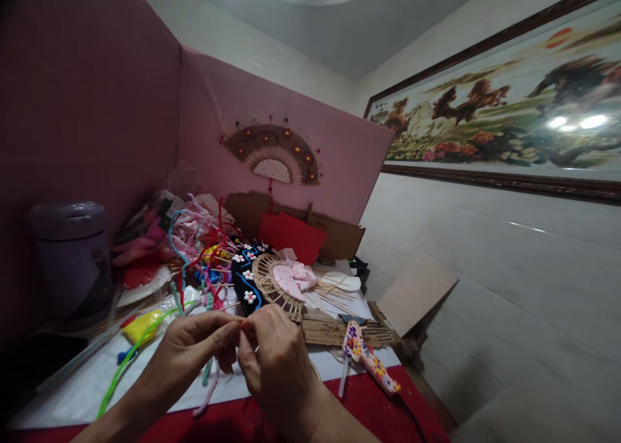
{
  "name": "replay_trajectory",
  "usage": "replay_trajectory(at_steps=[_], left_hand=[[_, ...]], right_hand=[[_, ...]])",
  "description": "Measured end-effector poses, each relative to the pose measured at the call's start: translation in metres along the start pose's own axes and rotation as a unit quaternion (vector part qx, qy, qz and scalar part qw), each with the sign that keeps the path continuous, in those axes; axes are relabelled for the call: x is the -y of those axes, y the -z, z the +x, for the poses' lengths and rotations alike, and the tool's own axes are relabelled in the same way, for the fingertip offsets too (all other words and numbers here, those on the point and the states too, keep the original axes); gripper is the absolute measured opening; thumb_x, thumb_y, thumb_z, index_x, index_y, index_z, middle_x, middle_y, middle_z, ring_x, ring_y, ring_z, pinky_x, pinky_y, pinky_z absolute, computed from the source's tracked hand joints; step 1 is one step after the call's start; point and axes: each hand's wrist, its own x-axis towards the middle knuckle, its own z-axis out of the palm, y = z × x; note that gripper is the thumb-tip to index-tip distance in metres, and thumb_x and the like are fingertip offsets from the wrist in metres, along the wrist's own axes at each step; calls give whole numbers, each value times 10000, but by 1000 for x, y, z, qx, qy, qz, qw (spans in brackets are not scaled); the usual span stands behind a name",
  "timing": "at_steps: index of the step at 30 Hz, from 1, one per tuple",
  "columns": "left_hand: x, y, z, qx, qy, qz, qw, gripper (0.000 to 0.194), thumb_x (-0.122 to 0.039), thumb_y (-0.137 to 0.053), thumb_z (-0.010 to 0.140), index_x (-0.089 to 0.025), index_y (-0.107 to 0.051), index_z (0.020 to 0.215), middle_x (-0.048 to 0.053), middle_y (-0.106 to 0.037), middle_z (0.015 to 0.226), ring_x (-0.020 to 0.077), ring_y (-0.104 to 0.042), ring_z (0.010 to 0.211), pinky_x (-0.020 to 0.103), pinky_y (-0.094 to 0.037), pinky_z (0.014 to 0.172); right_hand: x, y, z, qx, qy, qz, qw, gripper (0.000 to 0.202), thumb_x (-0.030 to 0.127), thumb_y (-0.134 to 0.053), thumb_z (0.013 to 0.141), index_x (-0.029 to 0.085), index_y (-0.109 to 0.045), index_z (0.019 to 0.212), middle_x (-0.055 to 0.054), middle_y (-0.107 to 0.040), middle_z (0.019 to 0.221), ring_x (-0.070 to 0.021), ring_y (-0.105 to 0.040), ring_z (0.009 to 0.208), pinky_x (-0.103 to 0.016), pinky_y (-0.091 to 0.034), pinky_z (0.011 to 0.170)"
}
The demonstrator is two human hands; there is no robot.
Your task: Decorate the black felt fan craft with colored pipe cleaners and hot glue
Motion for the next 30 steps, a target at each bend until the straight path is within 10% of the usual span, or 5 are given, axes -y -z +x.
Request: replay_trajectory(at_steps=[13, 21, 30], left_hand=[[-5, 4, 3, 39, 12, -84, 996, 262, -355, -739, 695, -114, -636, 701, -2, -618, 542, 90, -548, 423, 186, -464, 398], [3, 8, 3, 94, 18, -126, 987, 267, -353, -733, 706, -118, -613, 669, -11, -587, 525, 72, -509, 390, 155, -421, 339], [-3, 2, 0, 44, -19, -121, 991, 151, -271, -784, 645, -169, -730, 743, 6, -615, 566, 81, -511, 407, 171, -428, 345]], right_hand=[[6, -1, 2, -37, -116, 209, 970, 82, 187, -566, 844, 157, -569, 769, -17, -565, 743, -109, -527, 652, -228, -425, 601], [7, 8, 10, 83, -319, 507, 797, 298, 370, -731, 722, 122, -571, 761, -3, -605, 592, -62, -497, 412, -169, -378, 393], [5, 8, 7, 101, -353, 613, 700, 286, 321, -778, 682, 109, -593, 736, 12, -575, 569, -44, -489, 387, -147, -413, 363]])
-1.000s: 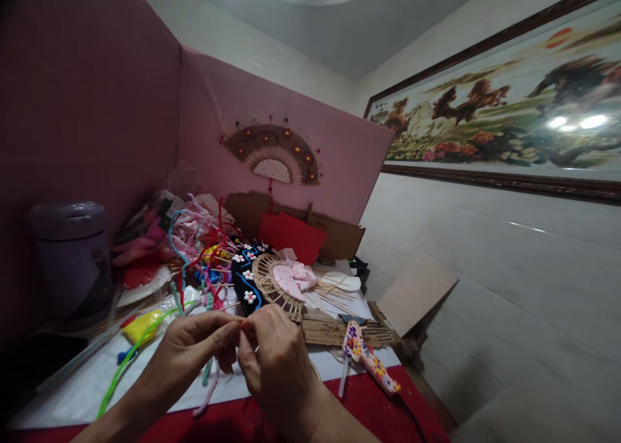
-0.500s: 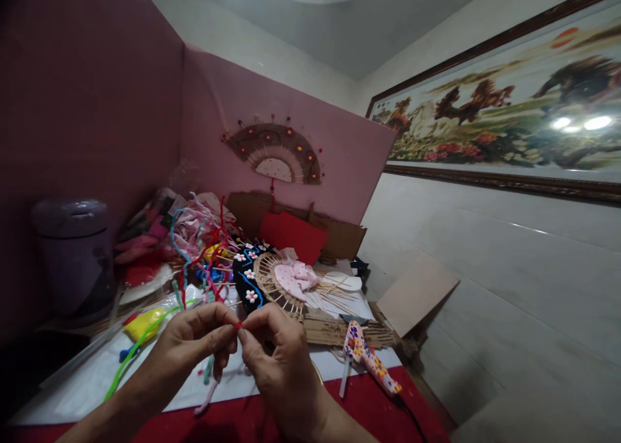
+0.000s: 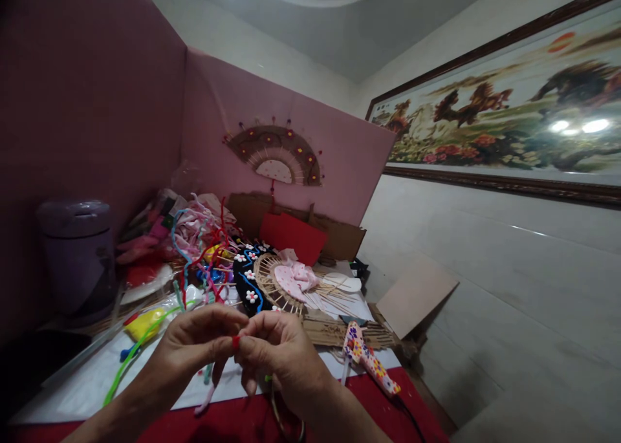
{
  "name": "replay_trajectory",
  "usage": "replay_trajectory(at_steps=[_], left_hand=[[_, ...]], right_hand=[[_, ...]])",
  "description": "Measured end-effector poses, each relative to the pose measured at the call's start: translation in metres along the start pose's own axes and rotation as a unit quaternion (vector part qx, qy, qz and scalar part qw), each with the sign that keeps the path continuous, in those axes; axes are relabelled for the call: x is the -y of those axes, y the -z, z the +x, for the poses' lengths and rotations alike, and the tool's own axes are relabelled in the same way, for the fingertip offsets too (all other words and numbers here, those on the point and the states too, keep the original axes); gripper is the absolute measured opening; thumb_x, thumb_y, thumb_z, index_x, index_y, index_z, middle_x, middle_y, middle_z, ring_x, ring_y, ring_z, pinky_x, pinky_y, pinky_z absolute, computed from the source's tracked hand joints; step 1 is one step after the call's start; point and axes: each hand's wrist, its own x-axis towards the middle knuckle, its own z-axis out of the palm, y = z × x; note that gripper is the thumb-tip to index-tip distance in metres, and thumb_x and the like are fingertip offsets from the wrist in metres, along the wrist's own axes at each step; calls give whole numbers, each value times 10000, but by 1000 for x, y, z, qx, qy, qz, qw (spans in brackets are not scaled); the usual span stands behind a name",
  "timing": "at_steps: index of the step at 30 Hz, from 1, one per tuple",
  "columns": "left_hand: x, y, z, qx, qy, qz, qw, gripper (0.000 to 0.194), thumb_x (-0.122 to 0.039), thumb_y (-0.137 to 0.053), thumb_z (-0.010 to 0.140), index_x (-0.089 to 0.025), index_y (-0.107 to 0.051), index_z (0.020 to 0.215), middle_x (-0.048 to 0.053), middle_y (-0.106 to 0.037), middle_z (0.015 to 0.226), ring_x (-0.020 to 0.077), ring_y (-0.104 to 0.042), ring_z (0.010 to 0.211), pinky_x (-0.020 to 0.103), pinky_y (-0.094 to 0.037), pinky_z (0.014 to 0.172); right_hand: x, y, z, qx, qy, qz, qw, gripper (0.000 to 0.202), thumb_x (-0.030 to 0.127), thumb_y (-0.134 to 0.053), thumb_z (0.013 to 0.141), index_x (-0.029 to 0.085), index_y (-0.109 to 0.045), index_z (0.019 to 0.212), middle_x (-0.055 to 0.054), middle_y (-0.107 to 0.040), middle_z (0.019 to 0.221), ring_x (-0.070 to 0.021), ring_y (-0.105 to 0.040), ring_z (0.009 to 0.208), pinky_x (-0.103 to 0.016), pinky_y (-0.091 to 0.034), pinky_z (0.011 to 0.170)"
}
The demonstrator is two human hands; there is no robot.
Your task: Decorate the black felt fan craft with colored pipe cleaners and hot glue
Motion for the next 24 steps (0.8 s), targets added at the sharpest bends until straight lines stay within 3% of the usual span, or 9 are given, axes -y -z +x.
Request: replay_trajectory(at_steps=[4, 10, 17, 24], left_hand=[[2, 1, -1, 6, -35, 11, 999, 129, -305, -802, 613, -191, -775, 666, 11, -561, 566, 93, -529, 447, 163, -411, 344], [4, 5, 0, 17, -25, 10, 999, 108, -297, -804, 612, -198, -772, 641, -4, -522, 561, 66, -491, 407, 149, -383, 330], [0, 5, 1, 28, -42, 26, 998, 104, -289, -733, 709, -216, -782, 764, 4, -538, 656, 79, -549, 469, 161, -441, 380], [-5, 1, -4, -9, -87, 65, 994, 58, -210, -732, 701, -197, -774, 739, 13, -569, 648, 91, -561, 456, 178, -457, 389]], right_hand=[[1, -2, -2, 12, -32, 46, 998, 312, 302, -814, 633, 93, -600, 723, -1, -583, 568, -40, -483, 377, -140, -400, 349], [3, -5, -5, 24, -119, 108, 987, 280, 234, -807, 653, 85, -603, 772, -10, -580, 593, -33, -463, 424, -121, -347, 347], [12, -12, -3, 20, -138, 108, 984, 253, 222, -770, 697, 76, -588, 795, 22, -512, 603, -7, -370, 425, -114, -271, 338], [10, -14, -3, -2, -124, 62, 990, 333, 347, -784, 675, 112, -567, 767, 42, -495, 586, -11, -343, 409, -124, -221, 324]])
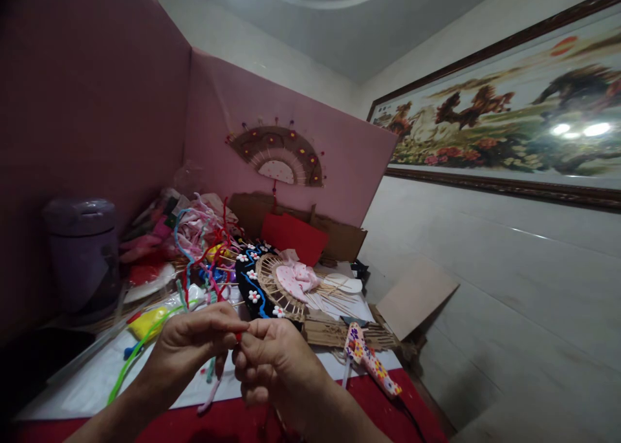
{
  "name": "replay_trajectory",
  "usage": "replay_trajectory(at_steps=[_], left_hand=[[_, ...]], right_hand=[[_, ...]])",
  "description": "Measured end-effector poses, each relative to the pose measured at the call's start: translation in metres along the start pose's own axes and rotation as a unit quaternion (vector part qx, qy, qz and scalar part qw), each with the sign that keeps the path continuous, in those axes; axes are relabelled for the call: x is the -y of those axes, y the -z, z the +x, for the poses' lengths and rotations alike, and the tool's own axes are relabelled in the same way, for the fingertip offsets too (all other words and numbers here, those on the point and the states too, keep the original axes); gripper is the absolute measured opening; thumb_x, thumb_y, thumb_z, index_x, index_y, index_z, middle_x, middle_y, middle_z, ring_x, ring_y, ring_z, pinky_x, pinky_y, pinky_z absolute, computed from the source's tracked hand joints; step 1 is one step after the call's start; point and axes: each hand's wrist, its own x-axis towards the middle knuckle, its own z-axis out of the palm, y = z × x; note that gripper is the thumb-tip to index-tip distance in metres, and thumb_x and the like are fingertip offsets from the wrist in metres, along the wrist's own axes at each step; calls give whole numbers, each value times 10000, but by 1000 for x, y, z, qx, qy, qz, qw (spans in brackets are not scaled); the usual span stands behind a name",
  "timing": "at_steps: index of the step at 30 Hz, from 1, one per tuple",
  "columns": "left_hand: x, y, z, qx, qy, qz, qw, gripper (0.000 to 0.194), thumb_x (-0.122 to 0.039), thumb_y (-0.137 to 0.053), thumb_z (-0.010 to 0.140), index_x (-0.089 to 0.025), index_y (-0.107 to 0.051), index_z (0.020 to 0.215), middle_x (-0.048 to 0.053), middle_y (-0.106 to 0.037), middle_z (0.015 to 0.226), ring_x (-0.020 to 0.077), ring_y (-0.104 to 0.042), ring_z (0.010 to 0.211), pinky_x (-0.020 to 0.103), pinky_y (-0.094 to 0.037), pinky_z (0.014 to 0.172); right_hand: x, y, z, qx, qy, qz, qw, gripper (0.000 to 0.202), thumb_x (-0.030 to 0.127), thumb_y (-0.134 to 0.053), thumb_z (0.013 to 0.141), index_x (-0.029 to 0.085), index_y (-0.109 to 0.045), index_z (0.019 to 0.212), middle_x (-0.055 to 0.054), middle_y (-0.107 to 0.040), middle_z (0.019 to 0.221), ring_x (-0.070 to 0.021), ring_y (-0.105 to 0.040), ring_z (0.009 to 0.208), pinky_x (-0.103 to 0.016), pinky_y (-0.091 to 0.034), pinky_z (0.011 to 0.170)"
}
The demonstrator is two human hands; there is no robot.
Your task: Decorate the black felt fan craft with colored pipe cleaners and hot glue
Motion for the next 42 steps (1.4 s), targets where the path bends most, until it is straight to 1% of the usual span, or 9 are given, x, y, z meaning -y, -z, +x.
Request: replay_trajectory(at_steps=[4, 11, 17, 20, 22, 25, 30, 35, 42], left_hand=[[0, -2, 1, -16, -7, 18, 1000, 70, -234, -727, 705, -173, -758, 714, 19, -584, 628, 103, -556, 465, 189, -453, 389], [8, -1, 5, -67, 69, -56, 994, 254, -367, -739, 692, -129, -651, 707, -9, -592, 483, 89, -504, 373, 175, -415, 331], [14, 3, 7, -45, 83, -80, 992, 293, -393, -718, 720, -120, -611, 724, -26, -580, 492, 68, -486, 327, 160, -401, 304], [17, 3, 6, -42, 95, -81, 991, 308, -410, -720, 712, -127, -597, 704, -43, -547, 478, 65, -465, 304, 164, -389, 282], [19, 2, 6, -55, 103, -77, 990, 322, -410, -737, 692, -128, -584, 659, -48, -529, 456, 65, -456, 300, 162, -378, 277], [21, 2, 6, -70, 116, -69, 988, 343, -414, -761, 659, -120, -591, 611, -30, -540, 447, 71, -469, 315, 156, -364, 282], [20, 0, 5, -49, 139, -83, 986, 371, -477, -732, 670, -118, -647, 630, 11, -594, 490, 82, -488, 346, 171, -377, 310], [21, -3, 2, -5, 165, -87, 982, 248, -365, -759, 680, -136, -694, 752, 28, -653, 578, 95, -555, 432, 165, -424, 371], [23, -5, 2, -26, 198, -73, 977, 250, -369, -760, 669, -142, -664, 714, -14, -603, 520, 66, -492, 348, 148, -372, 316]], right_hand=[[-3, 0, 2, -72, 106, -138, 982, 378, 466, -731, 708, 136, -552, 750, 51, -505, 549, -21, -339, 391, -148, -235, 352], [3, 1, 2, -177, 252, -405, 861, 327, 431, -511, 893, 156, -554, 720, 14, -537, 621, -92, -495, 551, -210, -372, 525], [8, 10, 14, -172, 369, -526, 747, 249, 315, -498, 903, 168, -583, 720, -12, -576, 651, -126, -510, 625, -238, -377, 575], [10, 13, 18, -130, 434, -561, 692, 120, 222, -534, 860, 172, -594, 769, -23, -589, 705, -141, -524, 674, -254, -389, 610], [8, 17, 20, -91, 467, -571, 669, 64, 183, -534, 842, 178, -596, 827, -36, -593, 775, -152, -542, 727, -267, -406, 642], [2, 22, 23, -67, 492, -567, 658, 104, 161, -502, 864, 190, -598, 893, -48, -589, 832, -157, -558, 774, -271, -427, 662], [-7, 28, 24, -82, 526, -522, 667, 143, 114, -502, 850, 196, -589, 927, -40, -596, 807, -149, -566, 744, -267, -443, 646], [-15, 38, 22, -100, 543, -508, 661, 173, 82, -501, 836, 208, -565, 936, -24, -587, 778, -141, -564, 709, -267, -438, 638], [-20, 43, 20, -113, 553, -536, 627, 204, 63, -526, 833, 219, -562, 960, -23, -604, 793, -141, -567, 712, -259, -434, 620]])
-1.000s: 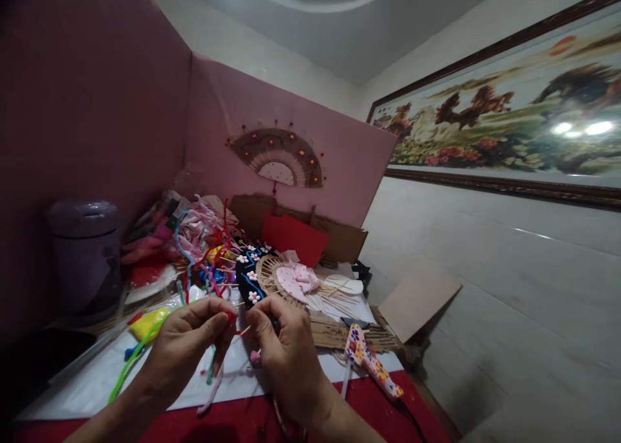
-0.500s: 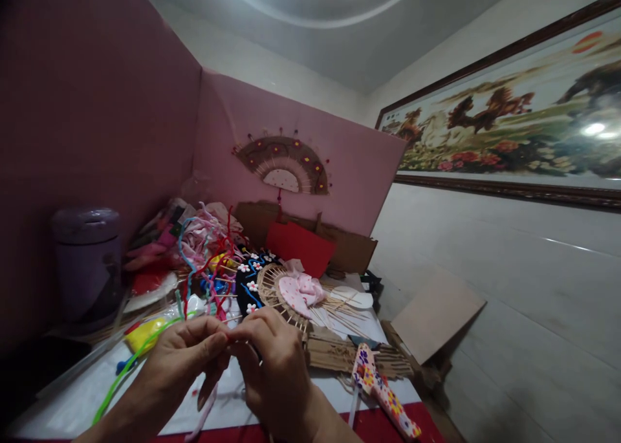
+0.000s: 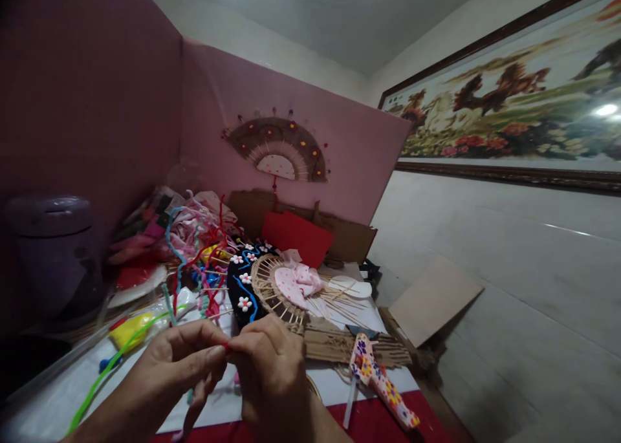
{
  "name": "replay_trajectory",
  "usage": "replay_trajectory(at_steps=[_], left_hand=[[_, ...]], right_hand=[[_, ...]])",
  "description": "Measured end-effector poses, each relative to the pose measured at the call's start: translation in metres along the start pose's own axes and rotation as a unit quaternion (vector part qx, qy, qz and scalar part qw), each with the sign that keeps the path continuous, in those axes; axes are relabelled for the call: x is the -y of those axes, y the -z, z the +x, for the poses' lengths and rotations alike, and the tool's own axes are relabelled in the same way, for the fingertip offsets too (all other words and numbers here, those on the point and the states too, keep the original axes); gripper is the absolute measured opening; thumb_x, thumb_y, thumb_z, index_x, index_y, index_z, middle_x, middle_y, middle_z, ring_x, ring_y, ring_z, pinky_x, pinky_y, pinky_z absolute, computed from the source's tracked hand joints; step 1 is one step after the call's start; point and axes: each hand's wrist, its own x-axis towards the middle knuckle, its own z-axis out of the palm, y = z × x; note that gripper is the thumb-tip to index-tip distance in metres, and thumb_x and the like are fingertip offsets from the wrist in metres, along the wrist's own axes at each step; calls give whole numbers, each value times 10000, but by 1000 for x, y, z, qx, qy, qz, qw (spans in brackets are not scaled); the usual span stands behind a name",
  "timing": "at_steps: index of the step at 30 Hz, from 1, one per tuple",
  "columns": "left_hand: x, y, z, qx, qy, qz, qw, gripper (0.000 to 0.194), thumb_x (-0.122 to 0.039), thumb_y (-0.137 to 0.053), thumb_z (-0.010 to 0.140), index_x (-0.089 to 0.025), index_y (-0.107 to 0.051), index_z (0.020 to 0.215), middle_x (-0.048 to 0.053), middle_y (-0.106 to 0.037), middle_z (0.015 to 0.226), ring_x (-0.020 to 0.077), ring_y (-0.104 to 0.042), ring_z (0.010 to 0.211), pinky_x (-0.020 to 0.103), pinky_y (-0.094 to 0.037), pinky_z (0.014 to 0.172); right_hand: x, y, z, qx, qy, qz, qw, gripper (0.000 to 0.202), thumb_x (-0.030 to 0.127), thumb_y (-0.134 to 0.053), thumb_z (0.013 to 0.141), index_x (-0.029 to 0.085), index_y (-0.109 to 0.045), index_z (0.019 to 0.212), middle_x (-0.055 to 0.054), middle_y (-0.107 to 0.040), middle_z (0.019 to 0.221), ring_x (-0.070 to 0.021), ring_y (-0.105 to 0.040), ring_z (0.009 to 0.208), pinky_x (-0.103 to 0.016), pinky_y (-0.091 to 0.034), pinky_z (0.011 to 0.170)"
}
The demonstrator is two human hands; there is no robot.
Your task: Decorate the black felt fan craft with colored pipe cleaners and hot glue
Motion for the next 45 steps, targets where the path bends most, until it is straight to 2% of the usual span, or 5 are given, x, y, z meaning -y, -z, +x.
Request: replay_trajectory(at_steps=[7, 19, 35, 39, 45], left_hand=[[-2, -1, 0, -11, 24, -6, 1000, 257, -369, -776, 629, -145, -659, 681, -30, -564, 465, 59, -416, 287, 164, -334, 273], [-2, -4, -3, 37, 21, -49, 998, 201, -342, -746, 688, -153, -703, 741, -4, -613, 556, 93, -517, 350, 189, -432, 289], [-16, -12, -7, -17, -50, 59, 997, 276, -396, -742, 678, -122, -705, 691, -18, -582, 530, 77, -532, 373, 163, -461, 342], [-13, -10, -6, -38, -59, 61, 996, 267, -380, -757, 660, -119, -701, 664, -10, -588, 508, 89, -530, 376, 179, -471, 340], [-11, -9, -9, -43, -92, 75, 992, 187, -322, -724, 714, -146, -735, 778, 8, -628, 575, 108, -574, 476, 175, -499, 397]], right_hand=[[1, -1, -1, -6, 12, -10, 1000, 202, 61, -518, 829, 219, -563, 946, -29, -619, 788, -146, -568, 704, -272, -435, 613], [-2, 2, -1, -14, 17, 21, 1000, 235, 24, -523, 801, 222, -558, 923, -26, -602, 767, -142, -544, 676, -272, -418, 581], [3, 3, 3, 1, -41, 79, 996, 155, 61, -482, 836, 193, -536, 898, -19, -557, 785, -128, -537, 710, -261, -423, 631], [2, 2, 0, 1, -35, 69, 997, 146, 64, -492, 828, 193, -534, 882, -18, -560, 782, -136, -542, 712, -273, -419, 636], [0, 3, -1, 0, 4, 22, 1000, 211, 28, -507, 808, 197, -535, 932, -32, -581, 830, -137, -546, 726, -272, -424, 639]])
